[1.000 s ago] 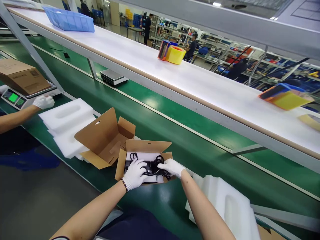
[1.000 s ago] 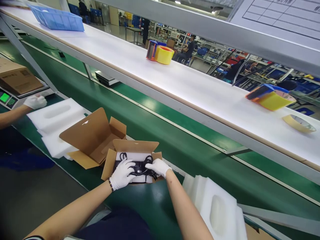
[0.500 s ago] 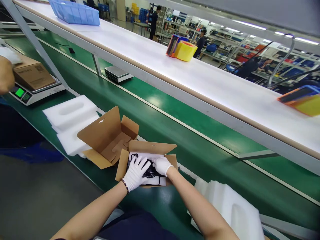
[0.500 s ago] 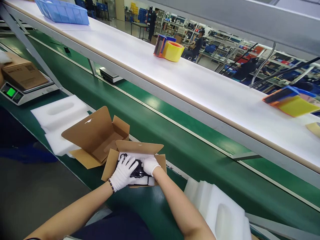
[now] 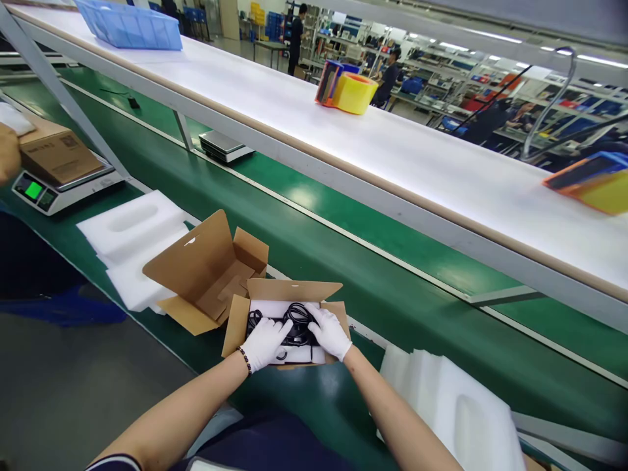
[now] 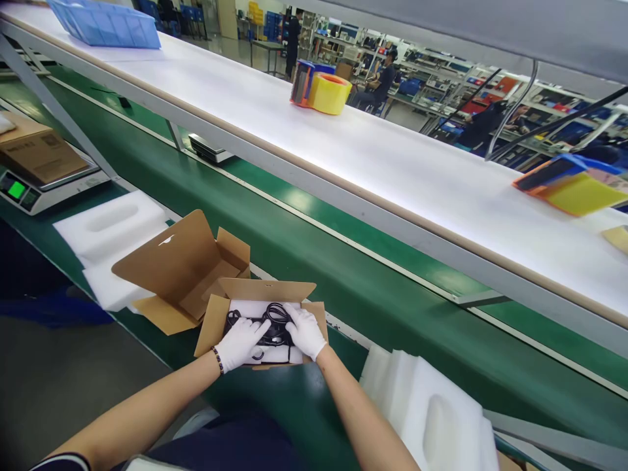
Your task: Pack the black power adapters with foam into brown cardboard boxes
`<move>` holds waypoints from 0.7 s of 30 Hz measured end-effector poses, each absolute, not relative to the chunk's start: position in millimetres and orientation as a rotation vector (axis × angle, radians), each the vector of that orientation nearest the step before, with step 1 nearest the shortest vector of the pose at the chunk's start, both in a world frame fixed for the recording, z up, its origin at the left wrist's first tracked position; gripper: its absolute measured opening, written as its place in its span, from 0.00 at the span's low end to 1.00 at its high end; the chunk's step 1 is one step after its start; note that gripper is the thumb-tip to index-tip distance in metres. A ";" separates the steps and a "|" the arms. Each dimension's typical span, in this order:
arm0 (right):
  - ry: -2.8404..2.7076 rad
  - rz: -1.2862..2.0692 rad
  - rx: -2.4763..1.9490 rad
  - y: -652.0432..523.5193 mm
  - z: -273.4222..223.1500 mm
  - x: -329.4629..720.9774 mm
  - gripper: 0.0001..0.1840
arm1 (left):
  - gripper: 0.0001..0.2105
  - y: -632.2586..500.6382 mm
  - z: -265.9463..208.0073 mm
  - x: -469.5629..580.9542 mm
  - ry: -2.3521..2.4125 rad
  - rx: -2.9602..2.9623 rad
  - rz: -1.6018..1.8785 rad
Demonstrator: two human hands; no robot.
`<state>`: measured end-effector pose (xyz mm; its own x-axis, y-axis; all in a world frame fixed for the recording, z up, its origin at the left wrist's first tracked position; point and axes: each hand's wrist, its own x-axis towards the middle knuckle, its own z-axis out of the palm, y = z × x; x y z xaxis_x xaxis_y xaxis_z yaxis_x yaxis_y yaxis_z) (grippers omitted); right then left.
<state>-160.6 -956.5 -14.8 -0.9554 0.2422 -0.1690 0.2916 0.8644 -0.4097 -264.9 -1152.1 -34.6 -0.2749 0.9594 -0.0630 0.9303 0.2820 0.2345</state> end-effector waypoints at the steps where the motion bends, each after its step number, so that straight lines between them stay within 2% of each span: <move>1: 2.930 -0.687 0.469 -957.6 -15.4 -159.9 0.28 | 0.29 -1153.3 -31.9 -264.8 2.355 1.768 0.236; 5: 2.954 -0.753 0.568 -959.3 -18.2 -159.4 0.24 | 0.27 -1163.0 -22.0 -274.2 2.509 1.693 0.271; 10: 2.849 -1.058 0.552 -947.9 -23.7 -159.1 0.23 | 0.12 -1163.6 -37.2 -285.2 2.515 1.600 0.165; 16: 2.800 -1.073 0.544 -938.4 -29.2 -163.9 0.27 | 0.16 -1155.5 -59.5 -283.9 2.356 1.652 0.193; 19: 2.799 -1.017 0.521 -940.4 -23.4 -166.2 0.28 | 0.16 -1156.7 -57.7 -285.8 2.264 1.698 0.310; 21: 2.817 -0.961 0.501 -947.0 -18.3 -167.9 0.26 | 0.20 -1158.5 -54.0 -286.3 2.245 1.700 0.415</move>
